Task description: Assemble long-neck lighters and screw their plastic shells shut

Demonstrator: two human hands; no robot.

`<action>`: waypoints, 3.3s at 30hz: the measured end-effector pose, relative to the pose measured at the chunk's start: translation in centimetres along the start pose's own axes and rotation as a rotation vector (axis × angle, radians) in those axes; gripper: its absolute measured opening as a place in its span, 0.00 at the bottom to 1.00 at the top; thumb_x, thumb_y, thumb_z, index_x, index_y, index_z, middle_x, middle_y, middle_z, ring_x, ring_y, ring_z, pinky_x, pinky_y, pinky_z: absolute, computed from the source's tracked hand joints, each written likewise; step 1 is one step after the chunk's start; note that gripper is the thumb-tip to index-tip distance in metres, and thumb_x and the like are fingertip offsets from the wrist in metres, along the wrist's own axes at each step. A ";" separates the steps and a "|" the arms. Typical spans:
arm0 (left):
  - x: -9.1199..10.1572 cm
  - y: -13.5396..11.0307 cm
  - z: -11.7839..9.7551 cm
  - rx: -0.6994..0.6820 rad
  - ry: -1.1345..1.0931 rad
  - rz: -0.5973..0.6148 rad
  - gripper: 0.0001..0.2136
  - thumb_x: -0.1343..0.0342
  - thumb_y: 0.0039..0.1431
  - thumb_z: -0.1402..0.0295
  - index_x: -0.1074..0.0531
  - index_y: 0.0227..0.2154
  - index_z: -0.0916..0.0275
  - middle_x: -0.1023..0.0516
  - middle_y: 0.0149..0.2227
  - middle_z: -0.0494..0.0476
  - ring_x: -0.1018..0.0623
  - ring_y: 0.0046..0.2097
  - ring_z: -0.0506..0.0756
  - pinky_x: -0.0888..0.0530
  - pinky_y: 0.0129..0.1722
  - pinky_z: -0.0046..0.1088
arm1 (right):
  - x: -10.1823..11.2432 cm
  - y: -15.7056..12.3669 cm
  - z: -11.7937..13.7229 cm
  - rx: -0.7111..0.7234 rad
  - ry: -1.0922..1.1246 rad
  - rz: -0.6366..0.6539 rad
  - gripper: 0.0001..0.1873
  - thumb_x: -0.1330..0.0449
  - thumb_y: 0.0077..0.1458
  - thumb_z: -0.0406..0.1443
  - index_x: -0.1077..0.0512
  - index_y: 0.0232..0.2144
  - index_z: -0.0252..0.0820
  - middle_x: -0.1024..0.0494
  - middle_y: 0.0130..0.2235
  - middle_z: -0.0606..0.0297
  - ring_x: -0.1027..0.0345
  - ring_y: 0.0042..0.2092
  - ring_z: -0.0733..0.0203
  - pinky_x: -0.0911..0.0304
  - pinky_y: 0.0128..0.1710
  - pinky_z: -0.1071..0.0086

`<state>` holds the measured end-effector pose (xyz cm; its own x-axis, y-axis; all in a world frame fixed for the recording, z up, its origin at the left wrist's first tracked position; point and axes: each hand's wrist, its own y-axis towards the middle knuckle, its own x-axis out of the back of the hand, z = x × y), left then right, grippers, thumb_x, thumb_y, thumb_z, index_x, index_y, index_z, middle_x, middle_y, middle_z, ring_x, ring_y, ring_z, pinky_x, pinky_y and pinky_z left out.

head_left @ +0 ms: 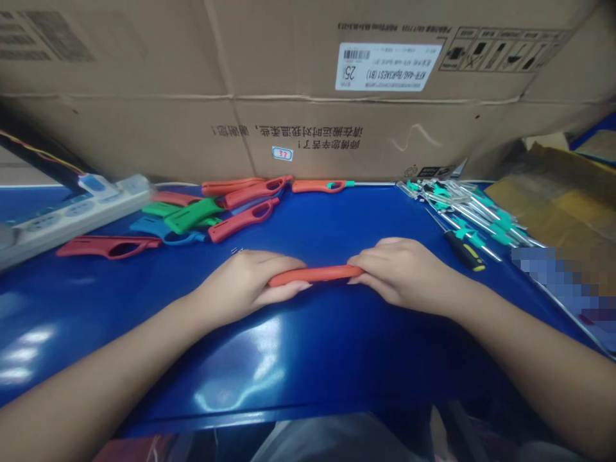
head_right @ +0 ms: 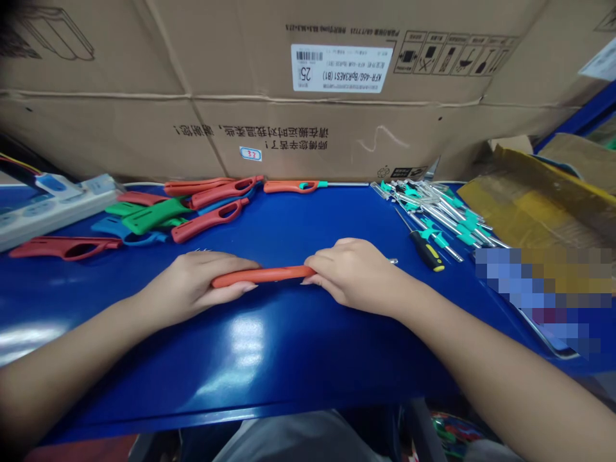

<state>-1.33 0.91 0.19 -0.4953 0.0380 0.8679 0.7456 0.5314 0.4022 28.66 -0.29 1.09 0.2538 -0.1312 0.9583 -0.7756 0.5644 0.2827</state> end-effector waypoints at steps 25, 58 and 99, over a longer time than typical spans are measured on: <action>0.2 -0.1 0.4 0.183 0.018 -0.170 0.14 0.41 0.67 0.57 0.20 0.43 0.63 0.16 0.39 0.56 0.18 0.39 0.54 0.25 0.41 0.27 | 3.0 -1.2 -5.0 -0.118 -0.091 -0.061 0.07 0.40 0.65 0.38 0.22 0.39 0.43 0.18 0.38 0.62 0.24 0.43 0.54 0.48 0.63 0.47; -1.0 0.0 -2.3 0.213 -0.190 -0.164 0.09 0.39 0.66 0.62 0.21 0.36 0.62 0.18 0.31 0.52 0.22 0.29 0.50 0.27 0.31 0.23 | 1.2 0.0 -0.4 0.095 -0.029 -0.170 0.10 0.47 0.66 0.30 0.25 0.39 0.38 0.20 0.33 0.58 0.29 0.35 0.57 0.35 0.49 0.56; -1.3 0.6 -1.7 0.337 -0.484 -0.119 0.06 0.38 0.65 0.67 0.20 0.41 0.63 0.17 0.38 0.53 0.19 0.39 0.51 0.26 0.41 0.23 | 0.6 0.3 0.7 -0.223 0.179 0.075 0.16 0.47 0.70 0.46 0.29 0.35 0.42 0.26 0.33 0.67 0.34 0.32 0.63 0.49 0.30 0.68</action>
<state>0.48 -0.23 -0.16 -0.7726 0.3006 0.5593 0.5289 0.7919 0.3051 28.19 -0.77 1.76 0.3134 0.0525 0.9482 -0.6550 0.7349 0.1758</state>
